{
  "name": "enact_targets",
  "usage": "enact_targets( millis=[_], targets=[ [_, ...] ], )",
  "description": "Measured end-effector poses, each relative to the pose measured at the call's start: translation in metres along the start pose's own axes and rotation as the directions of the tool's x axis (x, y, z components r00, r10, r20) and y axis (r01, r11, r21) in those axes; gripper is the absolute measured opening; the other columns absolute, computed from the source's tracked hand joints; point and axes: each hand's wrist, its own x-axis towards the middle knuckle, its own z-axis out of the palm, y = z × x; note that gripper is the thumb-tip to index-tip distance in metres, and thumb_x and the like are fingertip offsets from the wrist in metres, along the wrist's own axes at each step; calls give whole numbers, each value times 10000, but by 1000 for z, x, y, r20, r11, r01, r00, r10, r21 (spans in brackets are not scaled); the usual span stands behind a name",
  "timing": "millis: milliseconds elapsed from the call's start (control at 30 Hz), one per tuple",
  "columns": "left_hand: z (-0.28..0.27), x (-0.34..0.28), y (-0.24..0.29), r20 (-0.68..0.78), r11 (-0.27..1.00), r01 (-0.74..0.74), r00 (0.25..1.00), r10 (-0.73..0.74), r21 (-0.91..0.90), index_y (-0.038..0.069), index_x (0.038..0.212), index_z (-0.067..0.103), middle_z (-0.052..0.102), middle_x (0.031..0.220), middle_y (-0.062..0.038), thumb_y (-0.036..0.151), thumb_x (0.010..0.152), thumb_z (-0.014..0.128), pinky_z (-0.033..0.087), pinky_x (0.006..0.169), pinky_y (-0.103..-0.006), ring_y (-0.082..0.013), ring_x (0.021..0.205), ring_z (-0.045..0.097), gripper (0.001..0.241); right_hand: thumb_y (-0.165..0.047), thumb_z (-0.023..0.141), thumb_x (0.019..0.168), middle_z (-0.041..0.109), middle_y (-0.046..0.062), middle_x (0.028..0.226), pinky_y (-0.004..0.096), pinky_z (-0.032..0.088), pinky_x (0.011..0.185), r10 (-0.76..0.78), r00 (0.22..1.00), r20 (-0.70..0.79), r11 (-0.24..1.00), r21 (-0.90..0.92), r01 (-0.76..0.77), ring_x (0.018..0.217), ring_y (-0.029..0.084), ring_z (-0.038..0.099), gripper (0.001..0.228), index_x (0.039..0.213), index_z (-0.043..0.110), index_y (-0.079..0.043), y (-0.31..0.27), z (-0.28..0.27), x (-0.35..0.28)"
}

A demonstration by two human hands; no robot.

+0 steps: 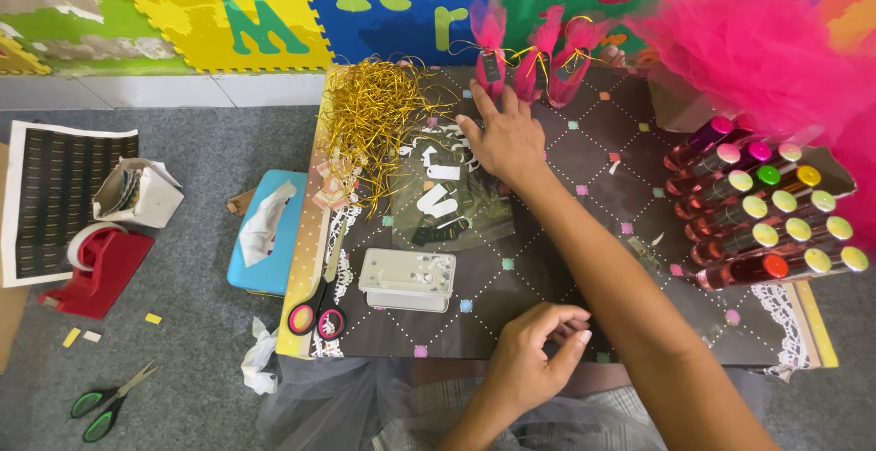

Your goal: The person uses a hole punch to create holes in small white tags, then ties a gold string through the tag and around the neck of a pink bottle wrapped in tulle. The person places the finished bottle on the table and begins wrapping another bottle with pink tulle.

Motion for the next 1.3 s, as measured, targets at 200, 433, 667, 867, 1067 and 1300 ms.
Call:
enact_targets(
  millis=[200,433,667,867,1067,1300],
  targets=[
    [0,1,1,6,1000,18,1000,-18,-1,21,1114,651,697,957,-120,157,1008,589,596,744,-311,-211,835,691,183,-663,307,1012,339,257,1559,604,420,1026,1,1000,24,999,-52,0,1348,468,421,690,1628,258,-356,1,0,0],
    [0,1,2,3,1000,3,1000,-3,11,18,1109,655,695,955,-118,147,1009,590,591,742,-302,-203,831,684,176,-644,293,1026,319,325,1545,617,437,1001,-42,999,32,998,-41,44,1325,515,422,648,1619,269,-382,2,-1,-5],
    [1,-1,1,-8,1000,21,1000,-21,12,36,1113,660,704,968,-106,134,1004,597,589,745,-292,-193,844,686,159,-560,451,1012,309,284,1580,676,476,891,-86,995,-56,991,103,91,1246,555,457,514,1452,524,-303,9,-6,-36],
    [3,-3,-1,-33,999,39,999,-39,3,44,1137,652,715,988,-99,165,1014,589,586,765,-288,-184,872,699,184,-285,662,1004,496,231,1491,562,471,967,-333,896,-295,908,157,389,1190,474,548,283,1233,649,-120,43,-12,-95],
    [5,-3,-2,-63,997,69,996,-67,27,45,1205,631,701,1052,-102,197,1016,564,580,756,-290,-189,886,700,251,-236,664,980,633,157,1103,478,481,872,-249,956,-155,941,195,277,1068,377,596,206,1101,611,-78,77,-18,-127],
    [5,6,-2,-96,985,169,980,-172,-45,45,1350,554,525,1361,-154,272,1003,558,593,1015,-377,-265,1221,620,414,-366,667,921,701,31,1233,470,508,863,-56,993,100,984,176,38,1186,266,619,338,1194,680,-168,79,-74,-157]
  ],
)
